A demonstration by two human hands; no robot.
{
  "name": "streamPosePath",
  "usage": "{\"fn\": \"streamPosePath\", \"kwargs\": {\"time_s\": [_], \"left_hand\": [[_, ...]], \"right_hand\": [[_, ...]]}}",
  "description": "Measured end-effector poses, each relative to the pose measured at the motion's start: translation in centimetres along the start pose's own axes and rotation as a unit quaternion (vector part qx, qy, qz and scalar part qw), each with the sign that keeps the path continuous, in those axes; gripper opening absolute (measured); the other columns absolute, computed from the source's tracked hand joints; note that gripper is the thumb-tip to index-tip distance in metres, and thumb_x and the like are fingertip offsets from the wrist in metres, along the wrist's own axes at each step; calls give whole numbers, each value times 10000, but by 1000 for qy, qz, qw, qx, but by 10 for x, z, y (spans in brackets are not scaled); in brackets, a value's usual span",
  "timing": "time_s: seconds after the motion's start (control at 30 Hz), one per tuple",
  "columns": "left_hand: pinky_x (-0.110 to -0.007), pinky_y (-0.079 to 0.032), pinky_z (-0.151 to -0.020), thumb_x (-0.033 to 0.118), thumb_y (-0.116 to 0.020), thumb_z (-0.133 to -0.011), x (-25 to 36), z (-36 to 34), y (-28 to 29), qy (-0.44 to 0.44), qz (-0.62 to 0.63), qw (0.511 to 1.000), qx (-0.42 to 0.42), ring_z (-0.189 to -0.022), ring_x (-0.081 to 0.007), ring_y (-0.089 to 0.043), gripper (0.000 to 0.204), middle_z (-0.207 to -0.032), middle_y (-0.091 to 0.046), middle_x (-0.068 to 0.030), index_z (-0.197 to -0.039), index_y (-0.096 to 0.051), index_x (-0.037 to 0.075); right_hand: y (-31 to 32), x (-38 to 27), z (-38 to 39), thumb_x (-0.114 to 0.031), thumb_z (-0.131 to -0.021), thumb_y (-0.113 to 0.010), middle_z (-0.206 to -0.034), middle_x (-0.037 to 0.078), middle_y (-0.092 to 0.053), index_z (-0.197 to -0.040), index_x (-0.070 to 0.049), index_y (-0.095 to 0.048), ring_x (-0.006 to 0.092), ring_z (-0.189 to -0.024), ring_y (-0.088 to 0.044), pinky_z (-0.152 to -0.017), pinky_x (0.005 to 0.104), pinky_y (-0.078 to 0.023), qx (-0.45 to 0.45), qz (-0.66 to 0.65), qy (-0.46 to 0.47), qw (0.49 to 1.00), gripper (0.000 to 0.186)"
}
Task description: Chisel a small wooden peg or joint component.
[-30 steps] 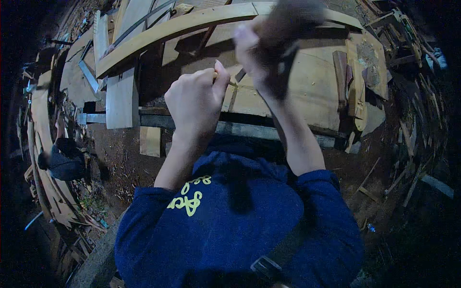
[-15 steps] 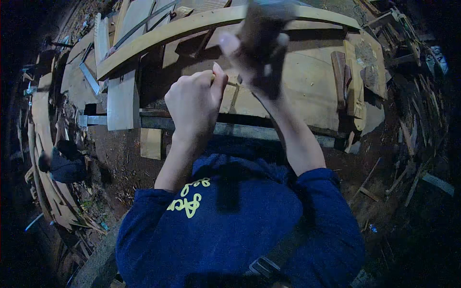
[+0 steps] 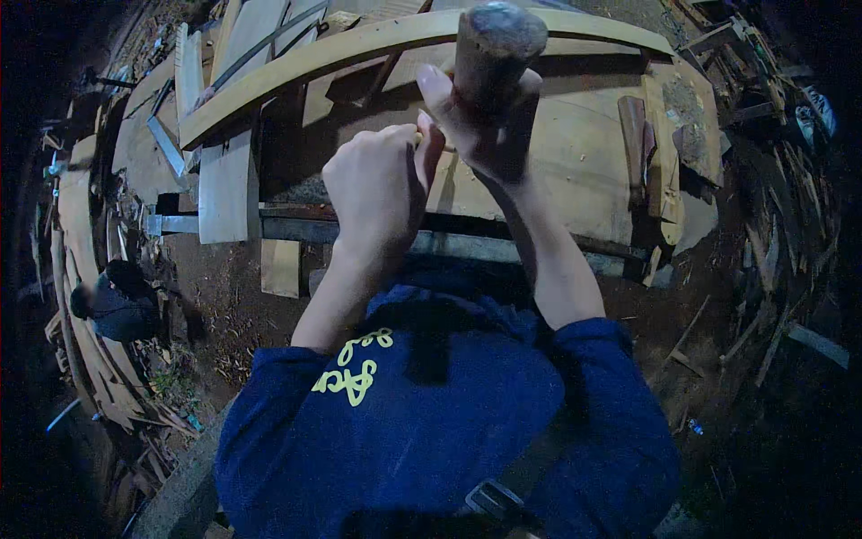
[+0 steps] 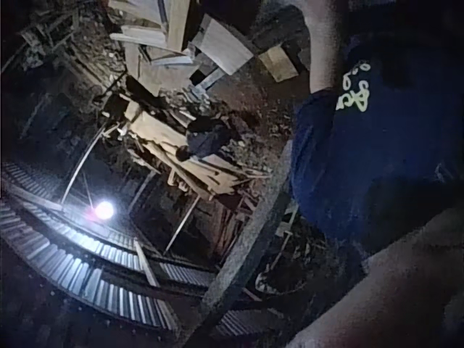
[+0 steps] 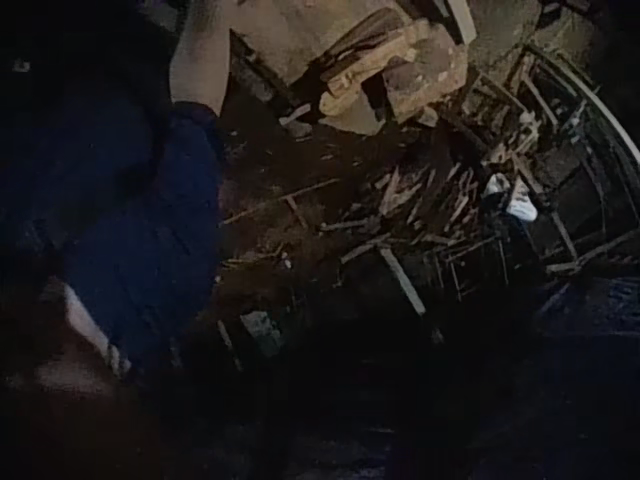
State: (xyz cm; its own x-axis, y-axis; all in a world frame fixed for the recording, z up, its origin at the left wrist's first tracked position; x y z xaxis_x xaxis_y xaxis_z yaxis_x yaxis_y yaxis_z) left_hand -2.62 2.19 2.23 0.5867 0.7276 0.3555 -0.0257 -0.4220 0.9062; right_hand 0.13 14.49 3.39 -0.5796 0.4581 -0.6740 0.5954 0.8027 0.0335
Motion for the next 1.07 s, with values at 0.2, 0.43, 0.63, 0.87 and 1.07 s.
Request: {"fn": "streamPosePath", "kwargs": {"time_s": [0.2,0.43,0.63,0.87,1.07], "left_hand": [[-406,-489,-612,258,-551,-917,-1,-3,-18,-74,132,988,31,-691,-318,-627,229,-742,-632,-155,-876,-648,55],[-385,-489,-661,46,-608,-832,-1,-12,-36,-192,275,941,46,-765,-315,-619,119,-815,-635,-136,-951,-611,43],[-389,-487,-662,30,-587,-829,7,-13,-36,-194,261,945,38,-778,-327,-616,100,-813,-631,-146,-928,-594,25],[-315,-481,-613,-69,-524,-763,14,-17,-33,-215,244,944,59,-658,-232,-622,151,-724,-598,-121,-888,-571,1],[-403,-482,-666,26,-615,-776,11,-17,-38,-191,216,957,28,-771,-333,-602,187,-813,-615,-164,-962,-589,26]], "right_hand": [[13,14,6,-154,-778,-682,-563,72,-587,-723,-26,-618,148,-493,-568,-503,306,-472,26,41,-99,994,154],[28,18,4,-178,-802,-648,-545,57,-541,-775,-30,-613,126,-461,-531,-459,294,-432,71,-17,-157,985,154],[38,8,-5,-111,-836,-655,-495,-25,-480,-671,-61,-539,47,-394,-417,-395,207,-317,85,58,-86,991,209],[33,19,4,-137,-837,-649,-529,-28,-506,-667,-82,-546,45,-396,-421,-395,205,-336,85,40,-93,991,207],[25,31,12,-193,-840,-656,-589,8,-603,-815,-7,-614,111,-466,-561,-493,218,-467,70,85,-26,994,192]]}}
Point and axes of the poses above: each hand's wrist, its own z-axis away from the middle knuckle, its own y-axis out of the back of the hand, x = y × z, the point moved 5 cm from there along -z, towards the middle knuckle
